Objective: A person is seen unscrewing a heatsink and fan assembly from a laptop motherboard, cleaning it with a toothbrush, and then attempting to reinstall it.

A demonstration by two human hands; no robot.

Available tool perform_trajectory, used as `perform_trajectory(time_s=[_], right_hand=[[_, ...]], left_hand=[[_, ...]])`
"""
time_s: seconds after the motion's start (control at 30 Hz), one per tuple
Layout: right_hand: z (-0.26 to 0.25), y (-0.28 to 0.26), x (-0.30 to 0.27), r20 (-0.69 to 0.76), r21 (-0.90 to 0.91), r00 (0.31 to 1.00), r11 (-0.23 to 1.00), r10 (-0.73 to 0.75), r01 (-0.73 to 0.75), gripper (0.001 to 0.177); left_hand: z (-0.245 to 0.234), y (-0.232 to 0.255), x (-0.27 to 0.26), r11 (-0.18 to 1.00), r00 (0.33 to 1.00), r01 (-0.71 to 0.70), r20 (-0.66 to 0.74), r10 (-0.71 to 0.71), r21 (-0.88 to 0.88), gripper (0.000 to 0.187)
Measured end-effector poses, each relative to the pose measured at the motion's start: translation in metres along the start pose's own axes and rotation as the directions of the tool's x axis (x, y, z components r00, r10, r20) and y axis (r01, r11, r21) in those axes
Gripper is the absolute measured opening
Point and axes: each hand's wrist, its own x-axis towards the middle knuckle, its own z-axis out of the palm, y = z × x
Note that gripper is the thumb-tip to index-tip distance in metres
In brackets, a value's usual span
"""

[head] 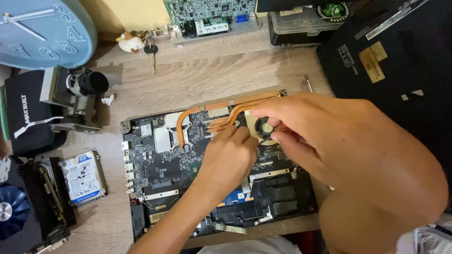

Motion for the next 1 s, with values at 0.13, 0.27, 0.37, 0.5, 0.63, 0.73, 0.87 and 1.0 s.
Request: perform_trajectory(time_s=[0.13,0.27,0.37,0.5,0.63,0.73,0.87,1.0], right_hand=[[0.001,0.003,-0.003,0.016,0.015,1.000,1.000,-0.019,0.018,0.036],[0.001,0.003,-0.007,0.000,0.016,0.999,0.999,-0.034,0.034,0.034],[-0.006,-0.005,-0.009,-0.009,0.065,1.000,0.998,-0.001,0.001,0.038],[-0.011,-0.008,-0.015,-0.021,0.076,1.000,0.997,0.016,-0.015,0.038],[-0.008,-0.014,-0.019,-0.140,0.139,0.990,0.990,0.025,-0.005,0.032],[-0.006,-0.010,-0.028,-0.170,0.122,0.980,0.989,0.099,-0.079,0.029],[-0.007,-0.005,-0.032,-0.191,0.125,0.969,0.983,0.158,-0.136,0.031],[-0.010,0.001,-0.033,-0.188,0.104,0.975,0.990,0.118,-0.100,0.035]], left_hand=[[0.009,0.005,-0.004,0.997,0.998,-0.018,-0.057,0.023,0.078,0.022],[0.014,0.007,-0.006,0.992,1.000,0.006,-0.026,-0.002,0.124,0.016],[0.008,0.008,-0.007,0.996,0.999,0.044,0.000,-0.044,0.080,0.016],[0.007,0.006,-0.009,0.997,0.996,0.077,0.038,-0.078,0.014,0.014],[-0.001,0.008,-0.007,0.997,0.993,0.078,0.091,-0.077,-0.007,0.027],[0.004,0.008,-0.009,0.999,0.999,0.031,-0.014,-0.030,0.043,0.030],[0.005,0.010,-0.007,0.996,0.999,0.029,0.043,-0.033,0.086,0.032],[0.011,0.014,-0.005,0.972,0.998,0.050,0.020,-0.056,0.228,0.007]])
